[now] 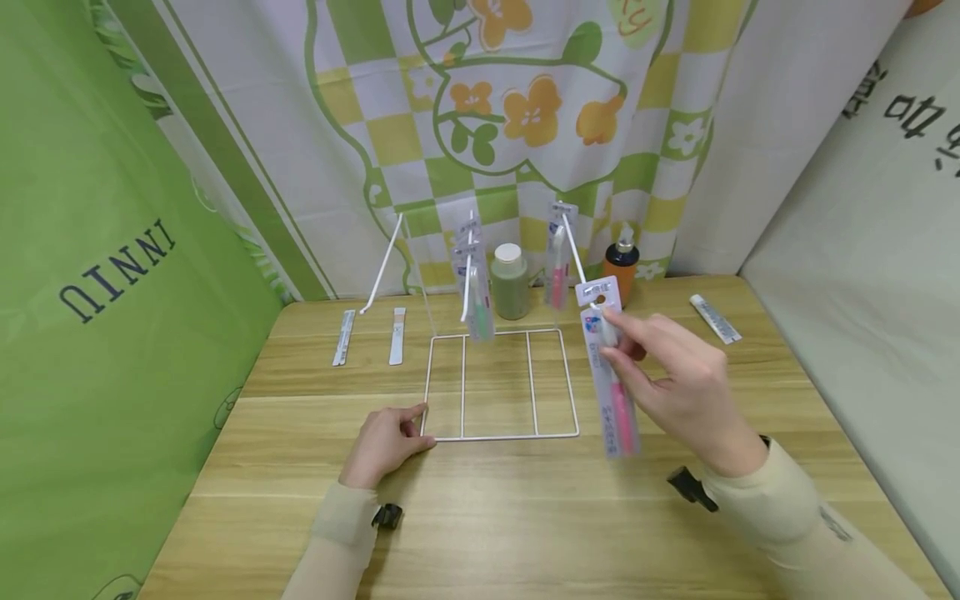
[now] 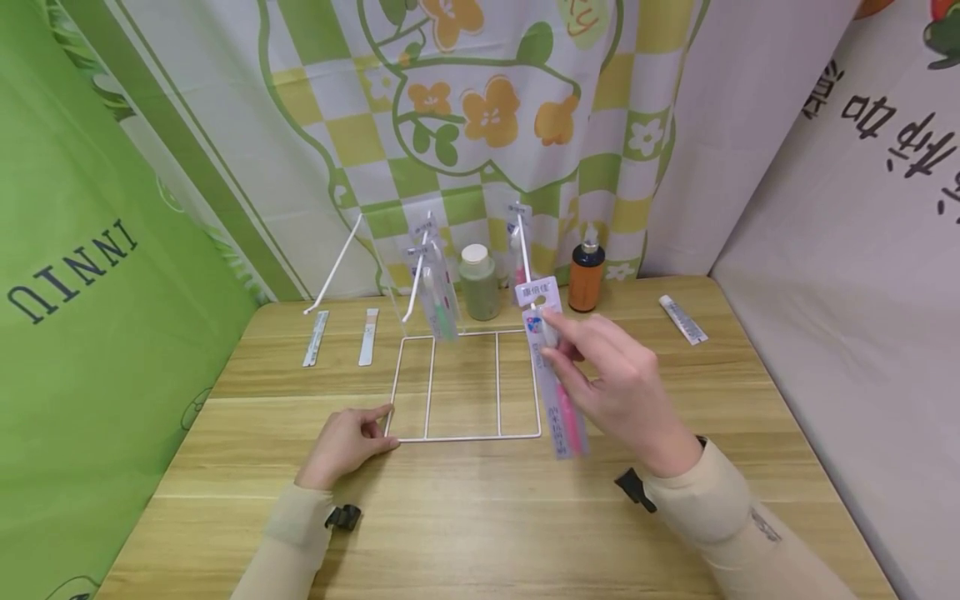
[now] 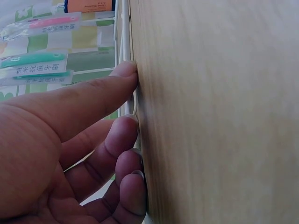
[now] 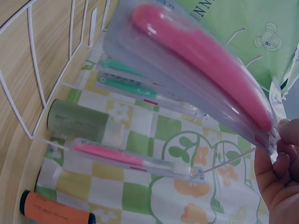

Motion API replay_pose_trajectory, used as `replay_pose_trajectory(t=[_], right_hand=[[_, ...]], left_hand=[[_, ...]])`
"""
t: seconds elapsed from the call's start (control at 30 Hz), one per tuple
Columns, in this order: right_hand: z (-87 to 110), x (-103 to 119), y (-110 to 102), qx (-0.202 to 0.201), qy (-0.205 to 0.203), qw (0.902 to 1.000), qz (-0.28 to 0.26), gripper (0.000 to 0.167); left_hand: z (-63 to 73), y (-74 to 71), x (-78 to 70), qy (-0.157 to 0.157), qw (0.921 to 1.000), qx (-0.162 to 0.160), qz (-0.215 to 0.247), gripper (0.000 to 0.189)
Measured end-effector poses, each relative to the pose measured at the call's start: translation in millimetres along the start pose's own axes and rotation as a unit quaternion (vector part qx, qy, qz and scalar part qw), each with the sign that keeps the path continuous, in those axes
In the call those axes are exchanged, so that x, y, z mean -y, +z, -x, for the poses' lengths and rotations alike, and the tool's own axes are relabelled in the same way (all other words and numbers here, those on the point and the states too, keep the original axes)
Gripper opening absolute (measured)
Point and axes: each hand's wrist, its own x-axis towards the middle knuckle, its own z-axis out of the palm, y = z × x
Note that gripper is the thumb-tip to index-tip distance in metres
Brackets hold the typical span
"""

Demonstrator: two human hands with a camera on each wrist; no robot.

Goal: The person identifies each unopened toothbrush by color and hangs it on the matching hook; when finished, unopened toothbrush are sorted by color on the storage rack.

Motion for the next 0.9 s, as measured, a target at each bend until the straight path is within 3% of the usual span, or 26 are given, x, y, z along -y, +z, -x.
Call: replay_pose_trajectory(t=[0.63,0.77,0.9], right_hand=[[-3.3,-39,24,0.012,0.033,0.9994,-0.006,0.034],[-5.4,-45,29,0.008,0.05,0.9986,-0.011,0.048],[-9.9,-51,35,0.0,0.054,0.9985,-0.01,0.049]], left_hand=[[2.7,-0.5,-0.2,0.011,0.9999,-0.002,-0.002,0.062],[2.0,0.0,0.1,0.007,1.0,-0.001,-0.004,0.062],[1.1,-0.2,-0.2,0.005,1.0,-0.003,-0.003,0.062]])
